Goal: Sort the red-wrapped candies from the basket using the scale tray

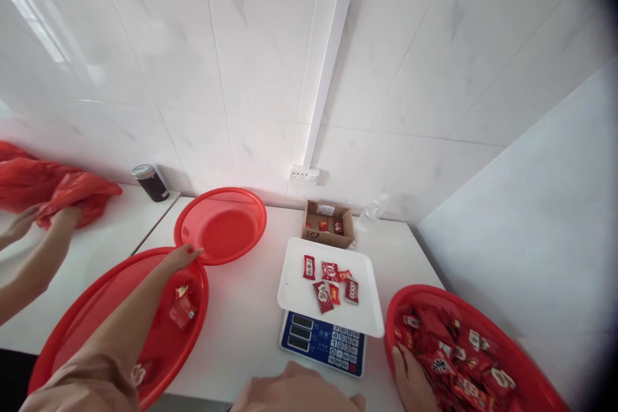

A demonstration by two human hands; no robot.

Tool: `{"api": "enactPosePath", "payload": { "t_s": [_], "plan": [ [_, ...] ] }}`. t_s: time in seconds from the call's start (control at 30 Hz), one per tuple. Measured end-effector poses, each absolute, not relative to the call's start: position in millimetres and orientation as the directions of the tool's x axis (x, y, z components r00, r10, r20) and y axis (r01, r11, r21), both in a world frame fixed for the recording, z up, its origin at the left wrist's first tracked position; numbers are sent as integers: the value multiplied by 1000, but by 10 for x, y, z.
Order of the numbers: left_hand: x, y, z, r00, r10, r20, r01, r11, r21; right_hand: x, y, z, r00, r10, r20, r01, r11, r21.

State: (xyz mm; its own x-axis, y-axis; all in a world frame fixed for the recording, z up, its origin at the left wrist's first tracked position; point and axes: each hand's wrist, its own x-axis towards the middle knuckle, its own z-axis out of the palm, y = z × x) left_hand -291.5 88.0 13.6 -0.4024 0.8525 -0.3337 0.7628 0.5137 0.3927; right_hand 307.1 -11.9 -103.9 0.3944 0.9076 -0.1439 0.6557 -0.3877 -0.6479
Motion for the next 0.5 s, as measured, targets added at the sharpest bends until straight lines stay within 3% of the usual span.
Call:
{"api": "enactPosePath", "payload": {
  "t_s": [0.13,0.37,0.43,0.5],
  "plan": [
    [-2920,996,31,-377,891,-254,879,430,206,3024,-139,-955,415,899,-140,642,-398,-655],
    [-2808,1036,59,-381,919,-98,914,391,108,2988,-152,-919,404,905,-132,633,-380,-674],
    [-2614,982,36,-243,961,-134,951,264,163,2984,-155,-927,404,905,-133,632,-381,-674],
    [-2365,873,-9,19,972,-236,953,54,299,2983,-158,-935,403,906,-126,636,-377,-674]
  ]
}}
